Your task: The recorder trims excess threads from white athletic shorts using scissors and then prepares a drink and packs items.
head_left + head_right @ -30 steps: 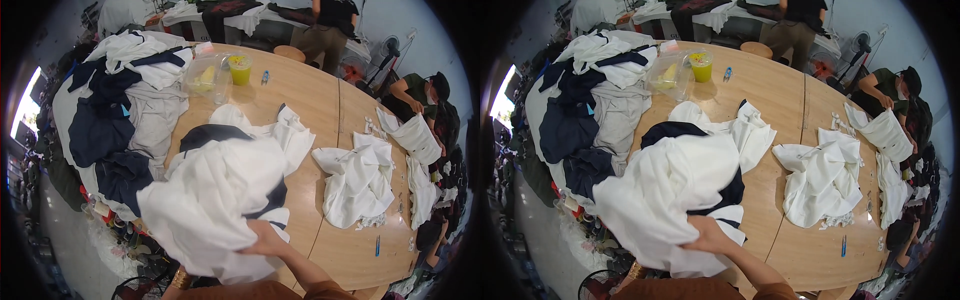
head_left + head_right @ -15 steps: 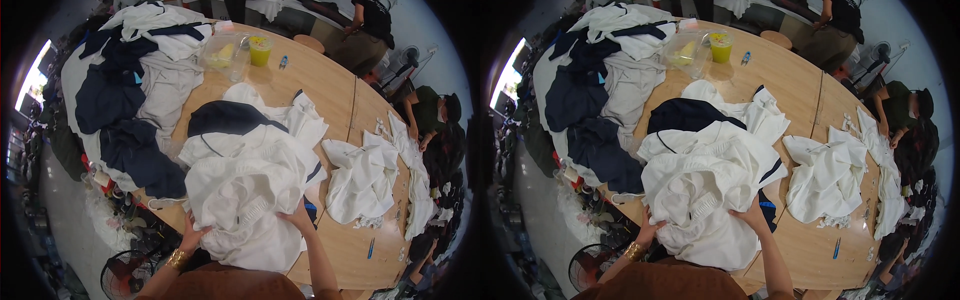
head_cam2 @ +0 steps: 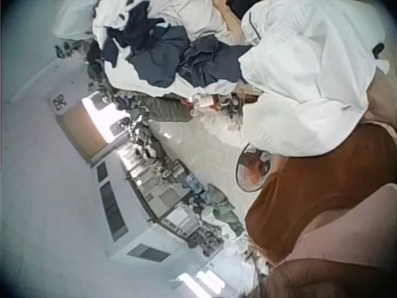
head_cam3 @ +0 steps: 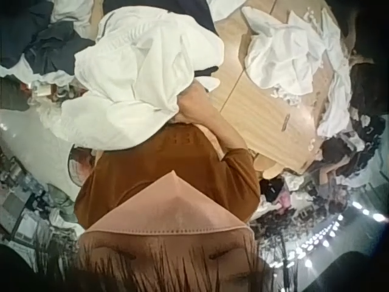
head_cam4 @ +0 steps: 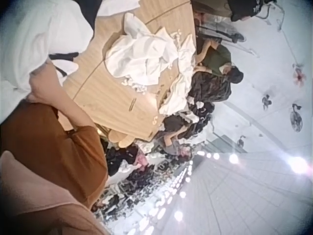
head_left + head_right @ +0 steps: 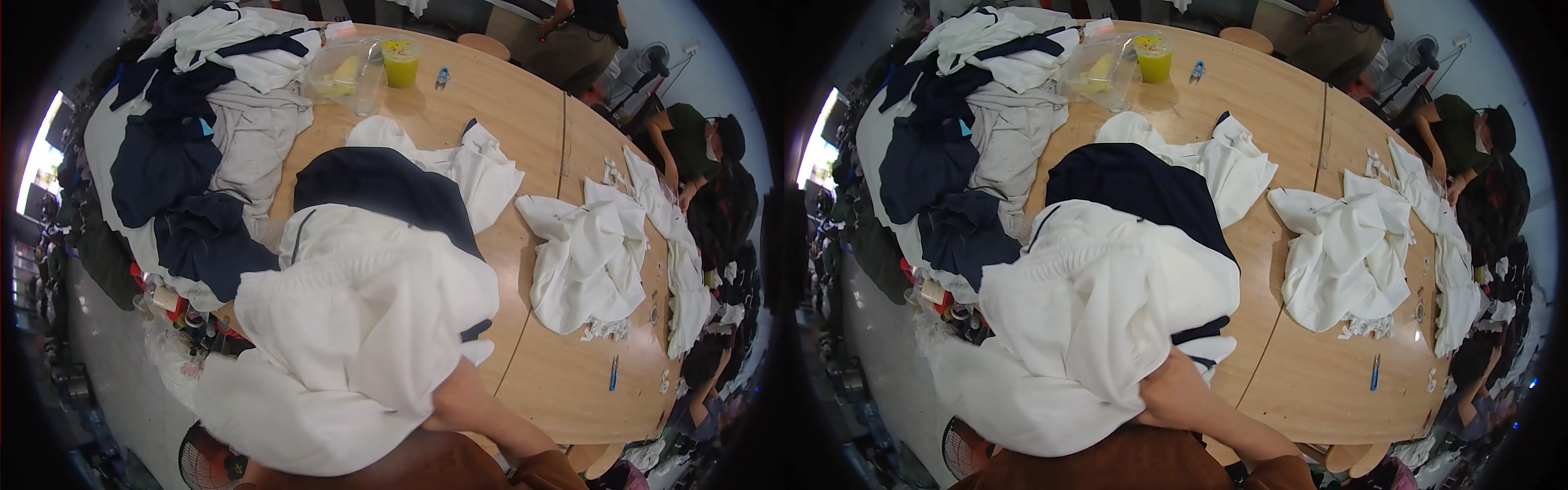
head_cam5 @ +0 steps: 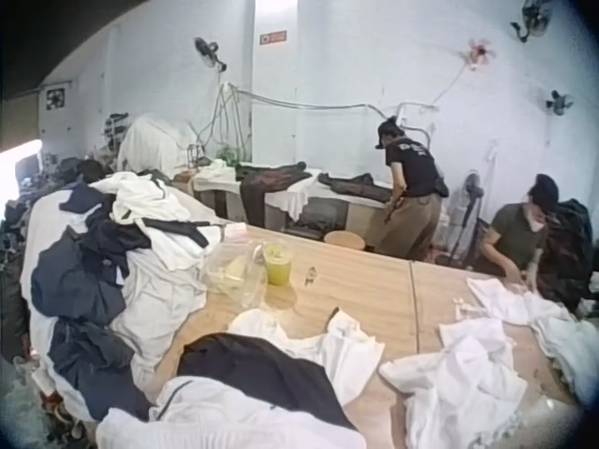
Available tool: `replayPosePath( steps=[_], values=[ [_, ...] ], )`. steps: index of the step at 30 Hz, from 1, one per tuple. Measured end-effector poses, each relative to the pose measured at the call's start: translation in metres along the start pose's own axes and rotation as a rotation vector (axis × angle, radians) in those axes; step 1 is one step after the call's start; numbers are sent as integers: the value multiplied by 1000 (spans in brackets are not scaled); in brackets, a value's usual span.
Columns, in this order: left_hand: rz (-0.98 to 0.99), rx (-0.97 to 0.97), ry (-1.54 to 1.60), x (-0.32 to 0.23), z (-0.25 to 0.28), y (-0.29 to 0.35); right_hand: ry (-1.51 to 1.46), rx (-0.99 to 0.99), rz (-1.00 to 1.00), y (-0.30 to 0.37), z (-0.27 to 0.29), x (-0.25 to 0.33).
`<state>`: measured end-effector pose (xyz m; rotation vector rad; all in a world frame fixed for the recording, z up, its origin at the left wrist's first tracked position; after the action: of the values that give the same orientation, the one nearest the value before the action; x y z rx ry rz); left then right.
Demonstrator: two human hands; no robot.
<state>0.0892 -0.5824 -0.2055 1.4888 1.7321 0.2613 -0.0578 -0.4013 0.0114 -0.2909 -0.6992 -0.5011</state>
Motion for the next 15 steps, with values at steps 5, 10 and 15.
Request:
replayPosePath(
  steps=[5, 10, 15],
  values=[
    [-159, -16, -112, -10, -14, -7, -472, -384, -290, 2, 44, -46],
    [-264, -25, -246, -3, -70, -46, -331, -418, -784, 25, -14, -204],
    [-745, -105, -856, -36, -54, -36, -167, -225, -899, 23, -20, -259]
  ],
)
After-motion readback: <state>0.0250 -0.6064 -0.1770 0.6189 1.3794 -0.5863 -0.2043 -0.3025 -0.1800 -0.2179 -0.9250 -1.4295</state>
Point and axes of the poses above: each hand's wrist, its own y-axis away from the middle knuckle, its own z-axis out of the back of the hand, x = y × z, the point moved 6 cm from there along -y, towards the middle knuckle, and after that the axes turned 13 degrees about -z, right-handed, at the moved point
